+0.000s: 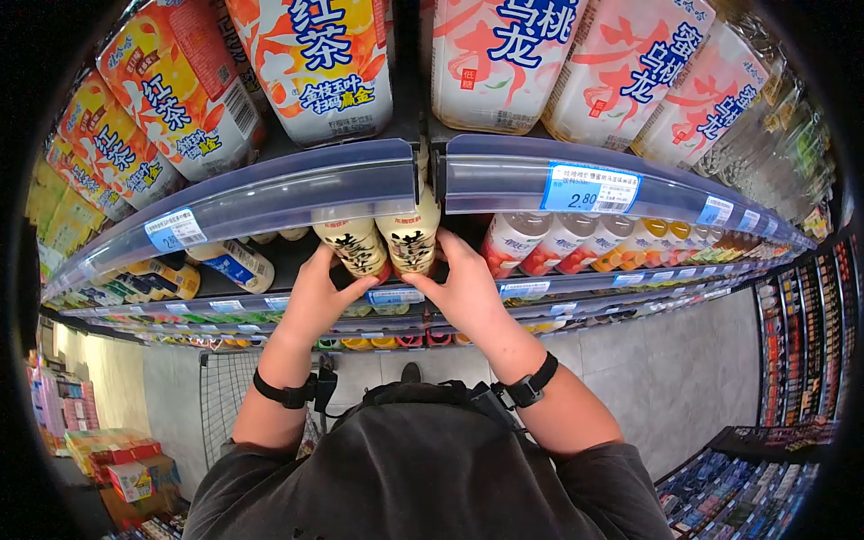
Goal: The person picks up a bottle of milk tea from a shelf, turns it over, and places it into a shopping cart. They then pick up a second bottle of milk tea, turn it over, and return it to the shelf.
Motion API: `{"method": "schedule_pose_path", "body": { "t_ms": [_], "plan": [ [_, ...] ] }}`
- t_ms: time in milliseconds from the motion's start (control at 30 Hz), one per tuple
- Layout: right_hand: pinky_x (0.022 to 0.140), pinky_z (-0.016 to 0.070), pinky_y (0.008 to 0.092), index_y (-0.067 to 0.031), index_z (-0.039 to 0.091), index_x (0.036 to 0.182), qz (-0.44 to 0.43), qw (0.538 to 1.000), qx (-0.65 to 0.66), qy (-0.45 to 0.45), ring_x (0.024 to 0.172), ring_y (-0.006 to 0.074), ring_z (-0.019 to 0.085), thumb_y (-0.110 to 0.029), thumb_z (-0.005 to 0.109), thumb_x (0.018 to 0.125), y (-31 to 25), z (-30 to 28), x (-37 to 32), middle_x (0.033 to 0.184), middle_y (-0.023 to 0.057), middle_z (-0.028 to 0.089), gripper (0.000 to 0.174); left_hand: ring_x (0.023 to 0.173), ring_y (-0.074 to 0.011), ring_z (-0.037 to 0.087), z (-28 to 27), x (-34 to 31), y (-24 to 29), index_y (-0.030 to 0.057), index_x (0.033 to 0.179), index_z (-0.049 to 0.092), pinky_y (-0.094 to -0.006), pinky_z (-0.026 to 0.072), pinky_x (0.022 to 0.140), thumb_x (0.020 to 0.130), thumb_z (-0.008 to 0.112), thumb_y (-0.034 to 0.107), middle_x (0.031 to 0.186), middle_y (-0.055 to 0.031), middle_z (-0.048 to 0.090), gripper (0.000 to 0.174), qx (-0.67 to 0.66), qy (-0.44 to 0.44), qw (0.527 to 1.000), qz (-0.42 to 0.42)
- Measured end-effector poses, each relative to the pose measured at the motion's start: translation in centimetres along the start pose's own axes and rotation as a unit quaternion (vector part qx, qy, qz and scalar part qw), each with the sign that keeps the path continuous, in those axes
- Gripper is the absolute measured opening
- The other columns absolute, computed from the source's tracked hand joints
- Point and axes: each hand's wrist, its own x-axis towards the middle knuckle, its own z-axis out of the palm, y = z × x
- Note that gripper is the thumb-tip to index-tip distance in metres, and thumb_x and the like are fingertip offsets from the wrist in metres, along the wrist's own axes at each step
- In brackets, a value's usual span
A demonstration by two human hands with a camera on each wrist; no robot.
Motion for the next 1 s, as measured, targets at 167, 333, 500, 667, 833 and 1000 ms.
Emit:
{"method": "schedule_pose_path", "body": {
  "t_ms": [167,333,500,667,833,1000],
  "plan": [
    [0.104,0.0565,0.0432,0.0041,0.054,0.142,0.001,1.000,0.003,-0.003,0.122,0.0357,0.070,-0.015,0.088,0.086,0.0,-0.1,-0.1,0.129,0.0219,0.070,0.068,0.123,-0.0461,0.065,-0.3,-0.3,0.8,-0.0024,0.142,0.050,-0.0480,0.0536,0.102,0.086,0.090,0.021,0.130,-0.0277,0.067,0.072,0.015,-0.010,1.000,-0.014],
    [0.113,0.0523,0.0442,0.0003,0.046,0.154,-0.035,0.999,0.004,-0.005,0.135,0.0348,0.061,-0.015,0.086,0.088,-0.5,-1.1,-1.9,0.148,0.0217,0.058,0.079,0.134,-0.0359,0.063,-0.3,-1.3,0.3,-0.0018,0.150,0.044,-0.0460,0.0502,0.112,0.084,0.091,0.013,0.139,-0.0224,0.066,0.083,0.021,0.035,0.999,0.015],
    [0.122,0.0444,0.0440,-0.0001,0.047,0.155,-0.020,0.997,0.043,-0.057,0.143,0.0293,0.055,-0.004,0.079,0.093,-0.6,-4.7,-6.2,0.157,0.0166,0.053,0.070,0.135,-0.0355,0.060,-1.5,-3.3,0.6,0.0032,0.154,0.045,-0.0457,0.0502,0.111,0.087,0.086,0.010,0.144,-0.0198,0.063,0.079,0.028,0.071,0.996,0.052],
    [0.108,0.0551,0.0375,-0.0018,0.063,0.139,0.033,0.992,0.099,-0.068,0.124,0.0238,0.068,-0.006,0.080,0.093,1.3,-9.9,-14.1,0.133,0.0127,0.070,0.049,0.127,-0.0294,0.065,-0.4,-7.1,2.3,0.0038,0.142,0.058,-0.0421,0.0496,0.110,0.092,0.078,0.007,0.135,-0.0143,0.069,0.054,0.011,0.161,0.987,0.016],
    [0.098,0.0576,0.0318,-0.0011,0.069,0.127,0.150,0.979,0.141,-0.008,0.112,0.0164,0.072,-0.004,0.076,0.098,5.1,-14.6,-22.3,0.117,0.0083,0.076,0.030,0.120,-0.0277,0.066,1.2,-11.6,3.8,0.0036,0.131,0.066,-0.0406,0.0505,0.106,0.095,0.075,0.006,0.130,-0.0114,0.070,0.038,0.043,0.205,0.978,0.008],
    [0.081,0.0588,0.0291,-0.0008,0.071,0.112,0.189,0.960,0.195,0.063,0.092,0.0126,0.072,-0.006,0.072,0.101,8.2,-18.1,-29.0,0.099,0.0052,0.074,0.012,0.111,-0.0236,0.066,2.7,-17.9,5.4,0.0014,0.121,0.069,-0.0353,0.0527,0.095,0.098,0.070,0.004,0.122,-0.0104,0.070,0.023,0.043,0.220,0.974,-0.034]
  ]
}}
